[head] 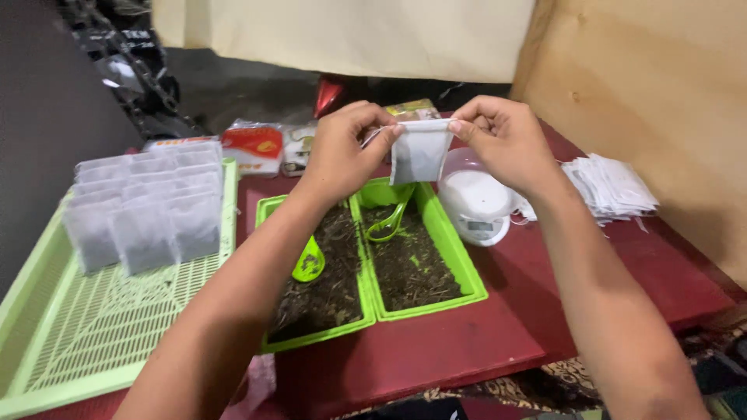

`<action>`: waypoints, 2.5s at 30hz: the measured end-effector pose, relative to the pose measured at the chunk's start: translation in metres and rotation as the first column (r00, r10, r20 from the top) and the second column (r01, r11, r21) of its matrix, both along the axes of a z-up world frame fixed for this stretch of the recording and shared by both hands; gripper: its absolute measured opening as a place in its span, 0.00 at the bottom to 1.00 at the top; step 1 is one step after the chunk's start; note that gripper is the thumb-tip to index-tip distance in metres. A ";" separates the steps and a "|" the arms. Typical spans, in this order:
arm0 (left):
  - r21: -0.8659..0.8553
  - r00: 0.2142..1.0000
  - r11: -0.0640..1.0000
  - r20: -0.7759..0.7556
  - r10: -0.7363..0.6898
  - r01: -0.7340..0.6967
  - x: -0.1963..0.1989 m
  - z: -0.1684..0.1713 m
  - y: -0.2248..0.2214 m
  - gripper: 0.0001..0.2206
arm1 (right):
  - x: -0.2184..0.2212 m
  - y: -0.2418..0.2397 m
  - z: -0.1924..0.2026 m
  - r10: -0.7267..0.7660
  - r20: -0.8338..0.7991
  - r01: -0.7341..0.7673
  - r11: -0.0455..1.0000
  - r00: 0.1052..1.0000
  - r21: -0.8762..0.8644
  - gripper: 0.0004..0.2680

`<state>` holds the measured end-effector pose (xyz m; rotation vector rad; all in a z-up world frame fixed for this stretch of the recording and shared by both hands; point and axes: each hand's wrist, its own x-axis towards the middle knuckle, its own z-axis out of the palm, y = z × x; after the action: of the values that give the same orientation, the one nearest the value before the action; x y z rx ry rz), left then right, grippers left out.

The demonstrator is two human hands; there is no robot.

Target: Filling small white filter bags with loose tea leaves using a spoon

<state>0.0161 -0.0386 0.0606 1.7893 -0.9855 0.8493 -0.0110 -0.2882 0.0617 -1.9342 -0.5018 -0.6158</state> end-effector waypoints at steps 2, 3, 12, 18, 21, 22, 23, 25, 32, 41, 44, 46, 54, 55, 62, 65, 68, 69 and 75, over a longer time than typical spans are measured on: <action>0.025 1.000 0.999 -0.005 -0.027 0.027 0.005 0.002 -0.015 0.02 | 0.000 -0.018 0.001 -0.036 -0.009 0.036 0.999 0.999 -0.028 0.04; 0.046 0.999 0.998 -0.007 -0.035 0.036 0.008 0.004 -0.022 0.02 | 0.002 -0.026 0.002 -0.056 -0.013 0.055 0.997 0.998 -0.060 0.05; 0.243 0.999 0.969 -0.048 -0.026 0.037 0.045 -0.009 -0.087 0.03 | 0.023 -0.085 -0.031 -0.206 -0.075 0.195 0.972 0.976 -0.133 0.05; 0.379 0.978 0.924 -0.207 0.025 0.056 0.072 -0.029 -0.109 0.05 | 0.028 -0.100 -0.034 -0.350 -0.101 0.309 0.906 0.931 -0.291 0.03; 0.388 0.972 0.920 -0.231 0.032 0.062 0.093 -0.043 -0.117 0.05 | 0.044 -0.104 -0.038 -0.380 -0.132 0.317 0.883 0.916 -0.345 0.03; 0.393 0.972 0.917 -0.233 0.030 0.066 0.097 -0.046 -0.119 0.05 | 0.049 -0.104 -0.041 -0.383 -0.136 0.320 0.884 0.914 -0.340 0.03; 0.402 0.963 0.915 -0.260 0.064 0.047 0.103 -0.046 -0.121 0.05 | 0.054 -0.106 -0.041 -0.381 -0.123 0.312 0.872 0.916 -0.377 0.02; 0.410 0.955 0.911 -0.279 0.097 0.027 0.115 -0.048 -0.125 0.05 | 0.064 -0.108 -0.039 -0.380 -0.103 0.309 0.858 0.919 -0.411 0.02; 0.441 0.930 0.897 -0.338 0.147 0.018 0.151 -0.056 -0.137 0.05 | 0.087 -0.106 -0.035 -0.413 -0.192 0.301 0.850 0.890 -0.433 0.02; 0.522 0.880 0.852 -0.419 0.225 0.030 0.120 -0.032 -0.142 0.12 | 0.078 -0.112 -0.028 -0.439 -0.107 0.339 0.807 0.892 -0.483 0.03; 0.561 0.859 0.827 -0.441 0.261 0.037 0.106 -0.023 -0.138 0.20 | 0.040 -0.105 -0.020 -0.361 0.097 0.354 0.767 0.928 -0.535 0.03; 0.554 0.845 0.832 -0.463 0.269 0.038 0.101 -0.016 -0.134 0.23 | 0.009 -0.098 -0.021 -0.246 0.231 0.335 0.756 0.941 -0.562 0.03; 0.612 0.854 0.791 -0.405 0.328 -0.013 0.081 -0.011 -0.119 0.21 | -0.072 -0.087 -0.079 0.147 0.098 -0.016 0.627 0.984 -0.779 0.07; 0.612 0.854 0.791 -0.406 0.326 -0.011 0.078 -0.014 -0.116 0.21 | -0.072 -0.088 -0.085 0.146 0.096 -0.017 0.626 0.985 -0.779 0.07; 0.730 0.979 0.679 -0.073 0.192 -0.078 0.048 -0.028 -0.101 0.15 | -0.068 -0.088 -0.103 0.083 0.092 0.029 0.568 0.992 -0.822 0.11; 0.732 0.989 0.665 0.128 0.074 -0.144 0.034 -0.037 -0.095 0.15 | -0.065 -0.087 -0.104 0.077 0.109 0.048 0.561 0.991 -0.827 0.11; 0.759 0.978 0.635 0.209 -0.027 -0.145 0.016 -0.042 -0.090 0.14 | -0.063 -0.086 -0.104 0.085 0.108 0.040 0.570 0.991 -0.820 0.10; 0.783 0.971 0.605 0.229 -0.066 -0.143 0.012 -0.042 -0.089 0.13 | -0.062 -0.087 -0.102 0.095 0.114 0.038 0.578 0.989 -0.815 0.09; 0.708 0.952 0.699 0.271 -0.141 -0.097 0.001 -0.058 -0.090 0.11 | -0.058 -0.092 -0.105 0.104 0.021 -0.039 0.537 0.994 -0.842 0.10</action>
<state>0.0172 -0.1285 0.0026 2.3265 -1.7233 0.7930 -0.0685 -0.3802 -0.0430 -2.7992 -1.0712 -0.3954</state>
